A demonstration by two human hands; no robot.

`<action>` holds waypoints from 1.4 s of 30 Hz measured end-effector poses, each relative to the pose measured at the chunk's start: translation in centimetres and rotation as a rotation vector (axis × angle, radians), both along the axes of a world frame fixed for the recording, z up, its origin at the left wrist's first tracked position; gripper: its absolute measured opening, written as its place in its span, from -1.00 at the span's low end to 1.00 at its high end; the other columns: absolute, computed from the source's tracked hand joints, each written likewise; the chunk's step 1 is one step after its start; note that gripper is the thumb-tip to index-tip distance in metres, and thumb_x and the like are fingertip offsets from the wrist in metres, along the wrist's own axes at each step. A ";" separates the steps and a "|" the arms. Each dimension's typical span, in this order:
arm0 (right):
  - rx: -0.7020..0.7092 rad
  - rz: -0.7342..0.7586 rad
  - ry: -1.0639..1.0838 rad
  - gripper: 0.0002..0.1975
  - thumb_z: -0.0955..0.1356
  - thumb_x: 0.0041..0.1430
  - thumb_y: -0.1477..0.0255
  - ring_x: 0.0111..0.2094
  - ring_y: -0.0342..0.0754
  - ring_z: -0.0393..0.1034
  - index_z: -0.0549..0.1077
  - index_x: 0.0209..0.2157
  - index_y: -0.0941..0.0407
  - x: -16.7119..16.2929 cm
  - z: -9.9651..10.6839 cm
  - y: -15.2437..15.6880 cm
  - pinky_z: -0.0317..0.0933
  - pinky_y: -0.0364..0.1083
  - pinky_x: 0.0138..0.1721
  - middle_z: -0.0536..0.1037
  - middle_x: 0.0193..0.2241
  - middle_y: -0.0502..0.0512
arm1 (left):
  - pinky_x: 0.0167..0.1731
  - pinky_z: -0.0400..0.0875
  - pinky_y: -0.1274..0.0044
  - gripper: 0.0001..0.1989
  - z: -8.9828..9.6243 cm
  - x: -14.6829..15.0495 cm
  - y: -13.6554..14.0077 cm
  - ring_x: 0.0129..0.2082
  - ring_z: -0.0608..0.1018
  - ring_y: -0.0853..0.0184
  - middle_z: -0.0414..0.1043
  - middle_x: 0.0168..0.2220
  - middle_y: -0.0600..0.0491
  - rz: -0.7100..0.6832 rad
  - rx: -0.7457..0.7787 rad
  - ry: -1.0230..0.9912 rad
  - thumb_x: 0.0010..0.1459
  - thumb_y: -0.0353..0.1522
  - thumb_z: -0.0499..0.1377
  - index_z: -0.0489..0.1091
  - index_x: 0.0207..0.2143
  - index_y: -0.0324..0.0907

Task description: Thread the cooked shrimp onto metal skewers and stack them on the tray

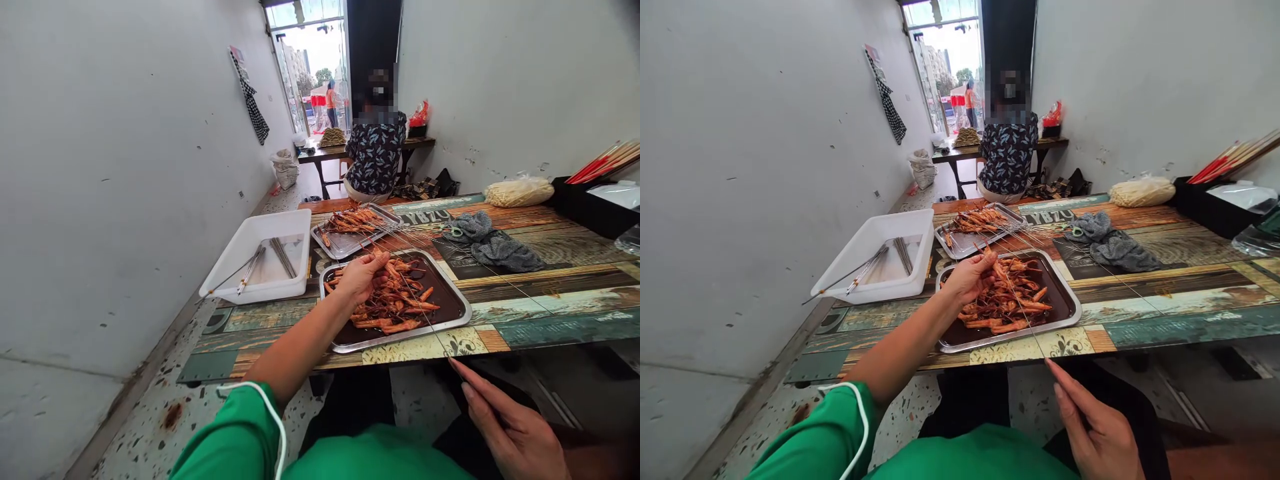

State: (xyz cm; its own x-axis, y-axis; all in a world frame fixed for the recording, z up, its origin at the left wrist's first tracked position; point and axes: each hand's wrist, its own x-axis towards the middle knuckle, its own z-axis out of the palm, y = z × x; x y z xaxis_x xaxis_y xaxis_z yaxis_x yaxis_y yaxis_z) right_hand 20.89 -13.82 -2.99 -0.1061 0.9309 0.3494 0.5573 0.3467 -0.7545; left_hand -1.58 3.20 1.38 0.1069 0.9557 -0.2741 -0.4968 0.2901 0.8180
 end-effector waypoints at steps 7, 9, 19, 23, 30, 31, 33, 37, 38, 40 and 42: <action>0.001 0.036 -0.015 -0.68 0.31 0.08 0.45 -0.18 -0.07 0.48 0.52 -0.10 0.08 -0.2 0.4 0.1 0.32 -0.26 -0.16 0.55 -0.16 0.02 | -0.73 0.26 0.73 -0.71 -0.4 0.2 -0.1 -0.72 0.35 0.58 0.31 -0.64 0.18 -0.028 0.065 0.030 -0.13 -0.33 0.35 0.28 -0.52 -0.28; 0.007 0.027 -0.037 -0.68 0.31 0.08 0.45 -0.20 -0.08 0.48 0.52 -0.11 0.10 -0.1 0.4 0.1 0.32 -0.28 -0.19 0.56 -0.17 0.03 | -0.68 0.32 0.72 -0.73 -0.4 0.3 -0.2 -0.69 0.38 0.58 0.34 -0.60 0.17 -0.039 0.080 0.012 -0.15 -0.37 0.36 0.31 -0.48 -0.29; -0.012 -0.002 -0.040 -0.68 0.30 0.09 0.44 -0.19 -0.09 0.48 0.51 -0.10 0.14 0.5 -0.4 0.0 0.31 -0.30 -0.19 0.57 -0.17 0.04 | -0.56 0.41 0.66 -0.68 -0.2 0.4 -0.5 -0.59 0.48 0.50 0.45 -0.49 0.11 -0.108 0.124 -0.015 -0.17 -0.47 0.36 0.36 -0.32 -0.28; -0.014 -0.028 -0.048 -0.68 0.30 0.10 0.41 -0.21 -0.10 0.50 0.52 -0.10 0.12 0.5 -0.2 0.0 0.32 -0.30 -0.21 0.58 -0.19 0.02 | -0.56 0.41 0.66 -0.77 -0.3 0.3 -0.5 -0.59 0.48 0.51 0.44 -0.50 0.11 -0.111 0.118 -0.014 -0.13 -0.48 0.32 0.37 -0.37 -0.30; -0.061 -0.023 -0.044 -0.67 0.30 0.12 0.39 -0.15 -0.07 0.47 0.49 -0.06 0.06 0.6 -0.5 -0.3 0.34 -0.25 -0.16 0.55 -0.13 0.00 | -0.52 0.41 0.66 -0.80 -0.2 0.3 -0.5 -0.58 0.47 0.52 0.43 -0.51 0.12 -0.098 0.087 -0.040 -0.15 -0.59 0.26 0.35 -0.41 -0.29; -0.072 -0.017 -0.048 -0.67 0.30 0.13 0.39 -0.14 -0.06 0.47 0.49 -0.05 0.06 0.6 -0.6 -0.4 0.34 -0.25 -0.16 0.54 -0.12 0.00 | -0.51 0.41 0.65 -0.81 0.0 0.3 -0.6 -0.58 0.47 0.52 0.42 -0.51 0.12 -0.107 0.077 -0.048 -0.14 -0.60 0.25 0.35 -0.41 -0.29; -0.091 -0.020 -0.062 -0.66 0.29 0.14 0.39 -0.13 -0.05 0.46 0.48 -0.04 0.05 0.6 -0.8 -0.5 0.34 -0.25 -0.15 0.54 -0.11 0.00 | -0.47 0.41 0.63 -0.84 0.4 0.4 -0.7 -0.56 0.47 0.51 0.43 -0.50 0.11 -0.127 0.051 -0.048 -0.10 -0.61 0.21 0.34 -0.42 -0.29; -0.100 -0.017 -0.072 -0.64 0.29 0.15 0.39 -0.12 -0.04 0.45 0.45 -0.01 0.04 0.7 -0.9 -0.5 0.34 -0.23 -0.14 0.53 -0.10 -0.03 | -0.39 0.43 0.59 -0.85 0.9 0.4 -0.9 -0.51 0.50 0.48 0.45 -0.48 0.08 -0.140 0.028 -0.041 -0.06 -0.63 0.15 0.36 -0.40 -0.29; -0.092 -0.015 -0.069 -0.64 0.29 0.15 0.39 -0.12 -0.04 0.45 0.46 -0.01 0.05 0.7 -0.8 -0.5 0.34 -0.24 -0.14 0.53 -0.10 -0.02 | -0.39 0.43 0.58 -0.85 0.9 0.4 -0.9 -0.51 0.50 0.48 0.45 -0.49 0.07 -0.144 0.030 -0.044 -0.05 -0.63 0.15 0.37 -0.39 -0.29; -0.077 -0.012 -0.069 -0.65 0.29 0.14 0.40 -0.14 -0.05 0.47 0.47 -0.03 0.07 0.6 -0.6 -0.4 0.35 -0.26 -0.17 0.54 -0.12 0.00 | -0.39 0.44 0.57 -0.85 0.8 0.4 -0.9 -0.51 0.50 0.48 0.45 -0.48 0.07 -0.153 0.036 -0.053 -0.05 -0.62 0.16 0.37 -0.39 -0.30; -0.054 -0.017 -0.065 -0.66 0.30 0.13 0.40 -0.17 -0.06 0.48 0.49 -0.06 0.10 0.4 -0.4 -0.4 0.35 -0.28 -0.20 0.56 -0.15 0.03 | -0.40 0.44 0.59 -0.85 0.7 0.4 -0.9 -0.51 0.50 0.48 0.45 -0.48 0.08 -0.149 0.036 -0.066 -0.04 -0.61 0.18 0.38 -0.37 -0.30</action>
